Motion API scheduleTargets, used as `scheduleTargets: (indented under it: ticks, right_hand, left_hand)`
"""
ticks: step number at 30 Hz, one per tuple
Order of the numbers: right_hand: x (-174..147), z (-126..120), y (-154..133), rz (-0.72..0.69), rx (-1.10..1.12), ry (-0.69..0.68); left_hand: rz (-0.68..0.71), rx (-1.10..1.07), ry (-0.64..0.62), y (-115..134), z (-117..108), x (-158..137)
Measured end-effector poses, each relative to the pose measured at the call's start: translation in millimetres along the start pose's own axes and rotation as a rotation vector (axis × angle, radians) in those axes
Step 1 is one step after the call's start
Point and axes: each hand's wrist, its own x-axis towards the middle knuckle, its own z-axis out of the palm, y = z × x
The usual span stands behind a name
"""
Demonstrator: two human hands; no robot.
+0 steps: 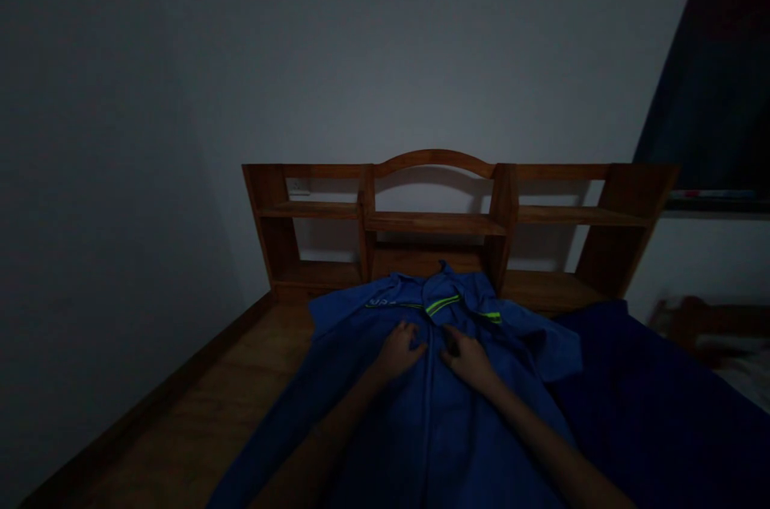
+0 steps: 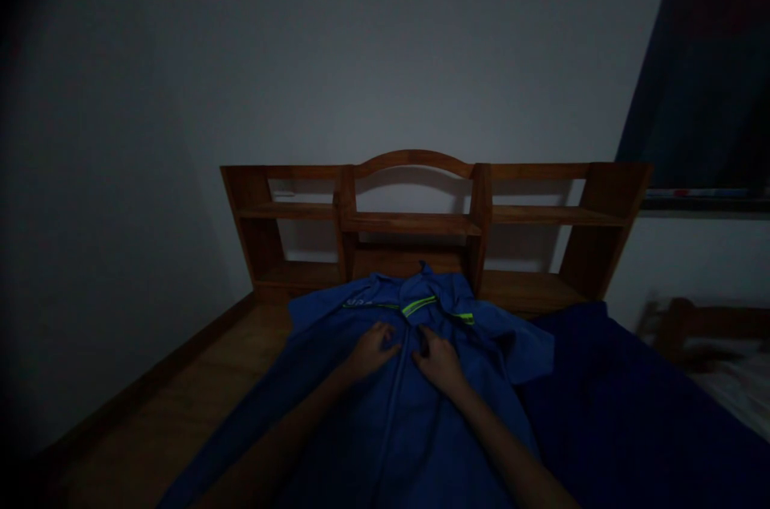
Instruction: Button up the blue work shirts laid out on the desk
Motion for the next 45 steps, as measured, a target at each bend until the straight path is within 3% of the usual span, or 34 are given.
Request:
scheduleTargets:
  ticks: [4, 6, 8, 12, 18, 22, 25, 30, 33, 37, 42, 45]
  right_hand:
    - [3, -7, 7, 0.030, 0.316, -0.146]
    - [4, -7, 8, 0.060, 0.410, -0.166]
    - [5, -4, 8, 0.085, 0.360, -0.106]
    - [5, 3, 1, 0.094, 0.034, 0.036]
    - [2, -3, -15, 0.050, -0.167, 0.008]
    - [3, -5, -16, 0.066, -0.174, -0.012]
    - [6, -3, -6, 0.087, -0.027, 0.003]
    - [12, -4, 12, 0.017, 0.534, -0.020]
    - [13, -6, 10, -0.074, 0.718, 0.004]
    - [8, -4, -6, -0.170, 0.758, 0.052]
    - [2, -1, -19, -0.156, 0.730, 0.136]
    - [1, -2, -20, -0.150, 0.701, 0.138]
  left_hand:
    - [-0.120, -0.152, -0.160, -3, -10, 4]
    - [-0.156, -0.196, -0.144, -2, -10, 4]
    - [-0.153, -0.204, -0.053, -1, -7, 1]
    - [-0.123, -0.241, 0.055, -2, -1, -3]
    - [-0.149, -0.477, 0.142, -2, -6, -5]
    - [-0.296, -0.793, 0.129, -1, -4, -4]
    - [-0.403, -1.015, 0.132, 1, -1, -3]
    - [-0.487, -1.118, 0.143, 8, -4, -2]
    - [-0.464, -1.116, 0.110, 12, -5, -2]
    - [-0.390, -1.055, 0.110, 14, 0, -3]
    - [-0.182, -0.937, 0.099, 15, 4, -5]
    - [-0.133, -0.856, 0.100, 21, 1, -7]
